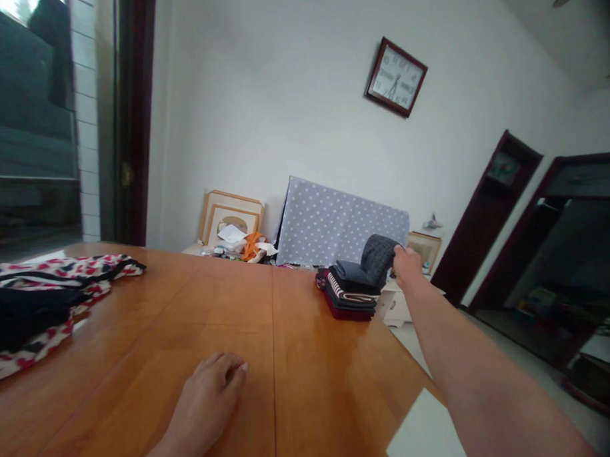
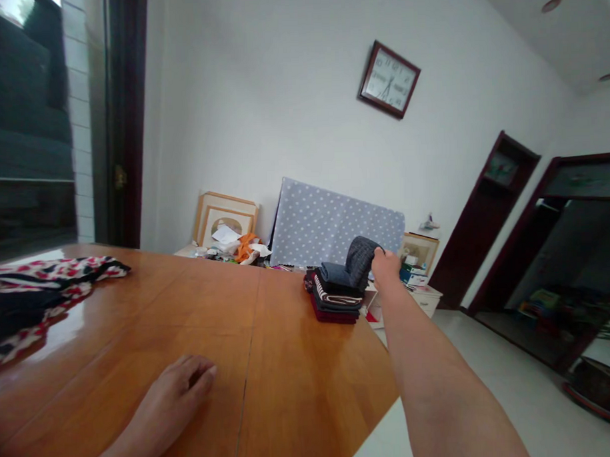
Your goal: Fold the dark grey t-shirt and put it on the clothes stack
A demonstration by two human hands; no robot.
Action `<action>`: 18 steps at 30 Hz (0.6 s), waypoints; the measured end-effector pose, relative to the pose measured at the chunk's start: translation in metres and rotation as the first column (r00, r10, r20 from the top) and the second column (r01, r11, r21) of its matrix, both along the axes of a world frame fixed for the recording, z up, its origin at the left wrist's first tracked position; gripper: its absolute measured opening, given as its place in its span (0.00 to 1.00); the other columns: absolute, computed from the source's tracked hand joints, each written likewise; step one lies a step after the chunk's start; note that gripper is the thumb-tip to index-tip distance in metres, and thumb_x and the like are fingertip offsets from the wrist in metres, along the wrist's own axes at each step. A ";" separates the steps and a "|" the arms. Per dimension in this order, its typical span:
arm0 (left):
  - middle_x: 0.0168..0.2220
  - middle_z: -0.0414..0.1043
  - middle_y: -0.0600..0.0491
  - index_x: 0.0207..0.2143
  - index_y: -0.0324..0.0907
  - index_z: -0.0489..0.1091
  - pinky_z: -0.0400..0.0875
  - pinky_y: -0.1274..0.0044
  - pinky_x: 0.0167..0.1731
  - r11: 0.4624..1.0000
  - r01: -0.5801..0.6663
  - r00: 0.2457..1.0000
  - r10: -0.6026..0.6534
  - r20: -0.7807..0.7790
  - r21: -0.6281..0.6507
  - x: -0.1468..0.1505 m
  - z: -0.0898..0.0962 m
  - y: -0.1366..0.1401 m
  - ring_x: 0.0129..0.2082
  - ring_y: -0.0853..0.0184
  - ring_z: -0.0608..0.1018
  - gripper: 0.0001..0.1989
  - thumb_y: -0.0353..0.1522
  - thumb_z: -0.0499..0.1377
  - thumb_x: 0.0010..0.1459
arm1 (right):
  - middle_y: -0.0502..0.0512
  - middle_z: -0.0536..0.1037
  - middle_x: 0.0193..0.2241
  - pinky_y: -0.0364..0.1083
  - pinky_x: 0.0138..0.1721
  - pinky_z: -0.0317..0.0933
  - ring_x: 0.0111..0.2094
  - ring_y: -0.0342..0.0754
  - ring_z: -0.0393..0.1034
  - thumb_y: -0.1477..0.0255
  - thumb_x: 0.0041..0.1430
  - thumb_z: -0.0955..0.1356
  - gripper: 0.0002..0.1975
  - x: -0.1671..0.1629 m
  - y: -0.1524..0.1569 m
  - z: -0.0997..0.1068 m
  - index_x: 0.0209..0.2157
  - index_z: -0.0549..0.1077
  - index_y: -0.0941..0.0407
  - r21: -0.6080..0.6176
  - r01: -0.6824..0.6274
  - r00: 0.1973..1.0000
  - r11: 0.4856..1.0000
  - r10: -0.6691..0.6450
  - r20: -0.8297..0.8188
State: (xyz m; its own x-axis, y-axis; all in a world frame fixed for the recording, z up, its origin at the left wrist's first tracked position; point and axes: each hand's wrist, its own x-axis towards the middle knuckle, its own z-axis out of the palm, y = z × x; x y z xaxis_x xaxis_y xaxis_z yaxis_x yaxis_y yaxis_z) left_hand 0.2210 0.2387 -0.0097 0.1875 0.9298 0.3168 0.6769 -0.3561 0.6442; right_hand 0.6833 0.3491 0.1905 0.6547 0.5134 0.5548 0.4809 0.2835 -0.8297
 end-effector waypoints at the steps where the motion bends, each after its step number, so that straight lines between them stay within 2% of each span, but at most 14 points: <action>1: 0.34 0.73 0.51 0.32 0.44 0.72 0.64 0.71 0.38 1.000 0.003 1.000 -0.003 0.014 0.005 -0.001 0.001 0.000 0.37 0.61 0.75 0.16 0.42 0.49 0.64 | 0.56 0.79 0.34 0.43 0.33 0.67 0.34 0.46 0.73 0.65 0.62 0.63 0.11 -0.001 -0.008 0.002 0.36 0.72 0.58 0.022 -0.035 0.998 0.999 0.036 -0.048; 3: 0.35 0.74 0.50 0.32 0.44 0.72 0.64 0.71 0.39 1.000 0.009 0.999 -0.010 0.043 0.018 -0.002 0.004 0.000 0.38 0.60 0.75 0.17 0.42 0.49 0.63 | 0.53 0.79 0.33 0.43 0.32 0.69 0.32 0.45 0.73 0.67 0.61 0.64 0.08 -0.006 -0.027 0.002 0.37 0.71 0.57 0.028 -0.096 0.988 0.995 0.099 -0.117; 5: 0.36 0.74 0.49 0.32 0.44 0.72 0.64 0.70 0.41 0.999 0.015 0.997 -0.017 0.072 0.029 -0.002 0.007 -0.001 0.39 0.59 0.75 0.17 0.43 0.49 0.63 | 0.53 0.79 0.32 0.44 0.32 0.70 0.31 0.45 0.74 0.70 0.60 0.65 0.06 -0.017 -0.050 -0.006 0.37 0.71 0.56 0.044 -0.204 0.950 0.978 0.208 -0.234; 7: 0.35 0.74 0.49 0.33 0.43 0.71 0.65 0.70 0.41 1.000 0.019 0.994 -0.021 0.104 0.024 -0.002 0.011 -0.003 0.39 0.59 0.75 0.17 0.43 0.49 0.63 | 0.53 0.80 0.32 0.45 0.34 0.71 0.33 0.46 0.75 0.71 0.60 0.65 0.05 -0.032 -0.077 -0.024 0.37 0.71 0.55 0.061 -0.333 0.866 0.941 0.330 -0.375; 9: 0.33 0.74 0.50 0.32 0.43 0.71 0.65 0.72 0.39 1.000 0.026 0.989 -0.026 0.148 0.001 0.000 0.014 -0.006 0.37 0.60 0.75 0.17 0.44 0.50 0.62 | 0.55 0.80 0.35 0.47 0.38 0.72 0.36 0.48 0.76 0.70 0.60 0.65 0.06 -0.049 -0.104 -0.048 0.38 0.72 0.54 0.036 -0.429 0.794 0.902 0.396 -0.461; 11: 0.29 0.72 0.52 0.29 0.43 0.69 0.64 0.74 0.33 0.999 0.039 0.979 -0.033 0.201 -0.023 0.002 0.016 -0.008 0.33 0.62 0.74 0.17 0.44 0.50 0.62 | 0.56 0.81 0.38 0.49 0.42 0.71 0.41 0.50 0.76 0.68 0.61 0.64 0.08 -0.065 -0.130 -0.073 0.39 0.73 0.54 -0.066 -0.480 0.786 0.875 0.396 -0.475; 14: 0.24 0.67 0.54 0.25 0.43 0.67 0.60 0.76 0.28 0.997 0.044 0.949 -0.023 0.314 -0.059 0.005 0.016 -0.011 0.27 0.65 0.71 0.18 0.45 0.53 0.59 | 0.59 0.81 0.40 0.52 0.44 0.71 0.44 0.54 0.76 0.64 0.61 0.62 0.13 -0.081 -0.161 -0.101 0.40 0.74 0.54 -0.240 -0.476 0.830 0.846 0.342 -0.440; 16: 0.22 0.65 0.55 0.24 0.43 0.67 0.59 0.77 0.27 0.995 0.042 0.920 -0.004 0.393 -0.090 0.006 0.017 -0.012 0.26 0.66 0.69 0.17 0.46 0.55 0.57 | 0.61 0.81 0.41 0.53 0.43 0.71 0.44 0.56 0.76 0.63 0.61 0.62 0.14 -0.088 -0.174 -0.108 0.42 0.74 0.54 -0.262 -0.458 0.841 0.850 0.318 -0.438; 18: 0.22 0.64 0.56 0.24 0.43 0.67 0.58 0.77 0.26 0.993 0.043 0.899 0.009 0.438 -0.110 0.006 0.017 -0.012 0.25 0.67 0.67 0.17 0.46 0.56 0.56 | 0.61 0.80 0.43 0.54 0.43 0.70 0.44 0.56 0.76 0.62 0.59 0.65 0.16 -0.096 -0.182 -0.106 0.44 0.74 0.55 -0.208 -0.461 0.834 0.862 0.342 -0.432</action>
